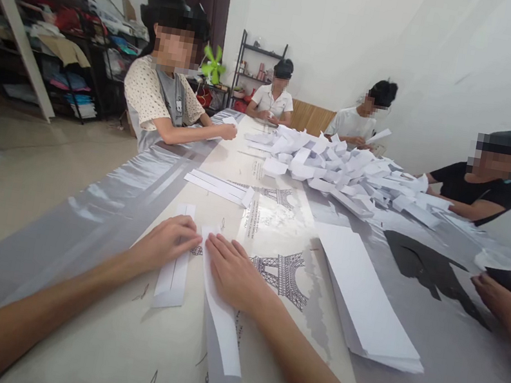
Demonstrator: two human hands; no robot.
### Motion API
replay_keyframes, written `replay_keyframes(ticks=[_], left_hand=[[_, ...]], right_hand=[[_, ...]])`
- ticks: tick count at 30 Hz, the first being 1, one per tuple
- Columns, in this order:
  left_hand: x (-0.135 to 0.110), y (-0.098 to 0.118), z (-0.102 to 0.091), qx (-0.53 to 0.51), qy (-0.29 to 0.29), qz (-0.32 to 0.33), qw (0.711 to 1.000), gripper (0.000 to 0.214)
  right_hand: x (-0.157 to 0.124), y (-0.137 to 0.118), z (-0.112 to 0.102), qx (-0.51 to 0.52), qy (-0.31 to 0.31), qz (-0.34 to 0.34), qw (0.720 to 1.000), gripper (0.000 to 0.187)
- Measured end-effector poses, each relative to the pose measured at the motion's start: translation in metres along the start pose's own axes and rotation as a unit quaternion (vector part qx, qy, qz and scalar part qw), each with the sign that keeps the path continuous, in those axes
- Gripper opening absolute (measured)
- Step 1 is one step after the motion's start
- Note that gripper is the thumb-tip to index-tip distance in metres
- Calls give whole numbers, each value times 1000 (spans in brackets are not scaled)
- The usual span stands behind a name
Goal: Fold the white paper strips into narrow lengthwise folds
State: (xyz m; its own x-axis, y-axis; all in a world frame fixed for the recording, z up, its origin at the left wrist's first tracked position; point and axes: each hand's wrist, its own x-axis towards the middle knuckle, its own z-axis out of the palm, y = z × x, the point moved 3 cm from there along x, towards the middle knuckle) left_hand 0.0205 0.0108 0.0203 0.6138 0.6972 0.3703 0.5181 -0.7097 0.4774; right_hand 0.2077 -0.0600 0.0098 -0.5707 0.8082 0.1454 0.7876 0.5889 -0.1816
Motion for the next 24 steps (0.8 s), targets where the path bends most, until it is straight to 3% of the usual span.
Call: replay_keyframes(ticks=[2, 5, 16, 24], left_hand=[[8, -13, 3, -43, 61, -83, 994, 21], [19, -21, 6, -55, 57, -122, 989, 14], [33, -38, 9, -61, 33, -143, 987, 14], [39, -38, 8, -54, 6, -146, 988, 18]], right_hand=[[0, 1, 2, 1, 6, -2, 1000, 52], [-1, 3, 4, 8, 11, -2, 1000, 52], [-1, 3, 6, 1, 2, 7, 1000, 52], [-1, 1, 4, -8, 16, 2, 1000, 53]])
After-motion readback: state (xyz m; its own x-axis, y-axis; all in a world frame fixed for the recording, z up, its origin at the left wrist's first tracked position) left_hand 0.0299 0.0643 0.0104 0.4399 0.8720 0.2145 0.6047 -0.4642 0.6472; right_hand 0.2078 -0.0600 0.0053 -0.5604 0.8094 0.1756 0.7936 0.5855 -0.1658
